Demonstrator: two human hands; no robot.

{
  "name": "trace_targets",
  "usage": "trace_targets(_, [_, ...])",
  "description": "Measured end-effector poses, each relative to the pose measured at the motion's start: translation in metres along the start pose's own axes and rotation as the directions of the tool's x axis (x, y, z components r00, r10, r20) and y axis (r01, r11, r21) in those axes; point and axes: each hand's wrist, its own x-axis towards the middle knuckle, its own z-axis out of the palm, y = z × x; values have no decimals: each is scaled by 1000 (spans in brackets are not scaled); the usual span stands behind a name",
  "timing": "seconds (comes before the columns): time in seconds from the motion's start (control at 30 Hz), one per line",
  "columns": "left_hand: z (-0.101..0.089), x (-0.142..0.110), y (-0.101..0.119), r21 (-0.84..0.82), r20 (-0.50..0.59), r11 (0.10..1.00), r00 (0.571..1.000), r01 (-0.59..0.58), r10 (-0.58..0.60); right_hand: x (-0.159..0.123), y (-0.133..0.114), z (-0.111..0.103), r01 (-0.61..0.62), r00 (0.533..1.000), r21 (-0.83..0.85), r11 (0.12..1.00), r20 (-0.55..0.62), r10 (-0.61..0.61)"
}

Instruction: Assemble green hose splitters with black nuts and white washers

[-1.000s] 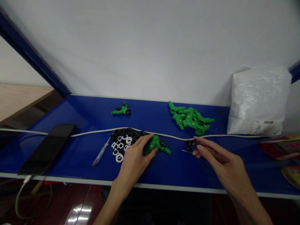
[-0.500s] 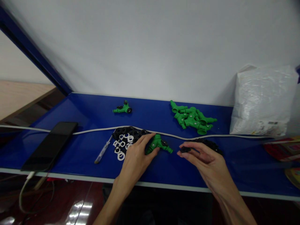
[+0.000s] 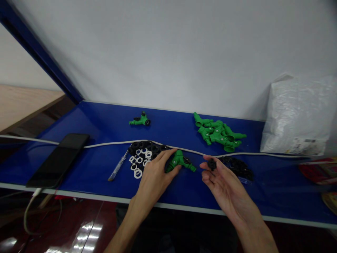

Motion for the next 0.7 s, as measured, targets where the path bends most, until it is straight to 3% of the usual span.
trace_targets(0.13, [-1,0,1,-16,16,1000,1000,23,-23,0,2,2,31,999,-25,999,11,-31])
trace_targets(0.23, [-2,0,1,-24,27,999,999,27,-26,0,0,6,81,995,-147,986,71,-71])
trace_targets(0.4, [-2,-1,0,-31,38,999,999,20,-19,8,-6,15,223,964,-520,825,241,-108])
trace_targets(0.47, [-1,-2,-1,-28,38,999,999,17,-16,14,-8,19,329,936,-619,713,312,-160])
trace_targets(0.53, [-1,-2,-2,-18,38,1000,999,19,-19,22,-8,23,485,873,-690,537,414,-257])
trace_targets(0.63, [0,-2,-3,-1,36,1000,999,18,-18,33,-5,26,698,708,-690,192,627,-324])
trace_targets(0.7, [0,-2,-4,4,34,1000,999,13,-13,40,-2,26,772,611,-635,27,730,-307])
